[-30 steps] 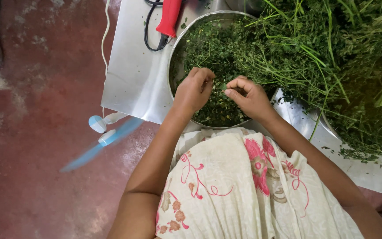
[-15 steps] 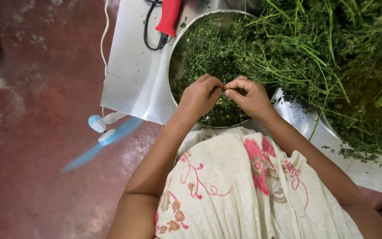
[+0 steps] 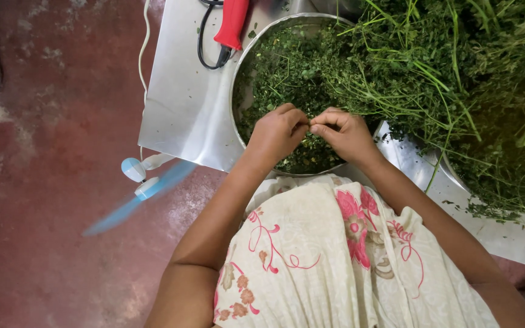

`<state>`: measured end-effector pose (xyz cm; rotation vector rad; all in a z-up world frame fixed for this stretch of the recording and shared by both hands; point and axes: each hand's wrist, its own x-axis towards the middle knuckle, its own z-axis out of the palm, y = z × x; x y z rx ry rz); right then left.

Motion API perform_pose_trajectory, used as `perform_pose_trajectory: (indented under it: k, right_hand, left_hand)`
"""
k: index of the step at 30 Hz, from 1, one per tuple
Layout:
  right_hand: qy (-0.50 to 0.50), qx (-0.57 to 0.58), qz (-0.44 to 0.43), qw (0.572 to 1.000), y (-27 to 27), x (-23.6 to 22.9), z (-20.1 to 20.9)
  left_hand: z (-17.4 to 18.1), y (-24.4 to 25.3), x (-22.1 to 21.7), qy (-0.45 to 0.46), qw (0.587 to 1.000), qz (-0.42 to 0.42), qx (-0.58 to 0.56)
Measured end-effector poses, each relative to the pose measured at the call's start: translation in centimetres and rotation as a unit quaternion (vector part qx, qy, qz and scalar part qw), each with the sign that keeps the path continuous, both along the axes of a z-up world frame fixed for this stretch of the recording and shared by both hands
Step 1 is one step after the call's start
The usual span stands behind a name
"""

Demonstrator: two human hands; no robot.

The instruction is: Drying and mixing green leaves in a bowl using a heat gun and manual tossing

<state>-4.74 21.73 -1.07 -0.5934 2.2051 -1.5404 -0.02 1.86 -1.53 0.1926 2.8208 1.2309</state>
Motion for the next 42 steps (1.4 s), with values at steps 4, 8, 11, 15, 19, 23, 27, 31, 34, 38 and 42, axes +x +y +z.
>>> perform_pose_trajectory:
  k: [4,8,11,15,19,23,27,31,34,38,42]
  right_hand:
    - [0.005,0.008,0.010,1.000,0.1,-0.2,-0.4]
    - [0.004,0.003,0.020,1.000,0.1,-0.2,0.1]
    - [-0.002,0.005,0.020,1.000,-0.1,-0.1,0.7]
    - [-0.002,0.018,0.021,1.000,-0.2,-0.2,0.6]
    - [-0.003,0.021,0.021,1.000,-0.1,-0.1,0.8]
    - [0.014,0.069,0.028,0.997,0.6,-0.1,1.2]
    - [0.000,0.074,0.036,0.997,0.7,-0.3,0.5]
    - [0.044,0.115,0.066,0.990,0.7,-0.3,1.9]
    - [0.103,0.152,0.134,0.974,1.1,-0.2,2.8]
    - [0.154,0.248,0.346,0.892,1.7,1.0,5.3]
    - [0.084,0.294,0.396,0.866,1.8,1.9,6.5]
  left_hand:
    - [-1.2,0.0,0.0,0.004,1.000,0.007,-0.004]
    - [-1.3,0.0,0.2,0.014,0.999,0.031,-0.016]
    - [-0.7,-0.8,0.0,0.004,0.998,0.053,-0.021]
    - [-0.2,-2.3,-0.5,-0.031,0.996,0.082,-0.008]
    - [0.7,-3.3,-0.4,-0.043,0.995,0.093,-0.006]
    - [-1.5,-4.2,-0.3,-0.028,0.992,0.099,-0.071]
    - [-2.0,-4.6,-0.2,-0.003,0.993,0.090,-0.078]
    - [-2.2,-3.9,-0.2,0.041,0.992,0.086,-0.078]
    - [-0.9,-3.4,-0.2,0.062,0.994,0.080,-0.039]
    - [0.1,-3.7,-0.1,0.026,0.993,0.106,-0.051]
    - [1.2,-4.7,-0.2,0.012,0.990,0.127,-0.056]
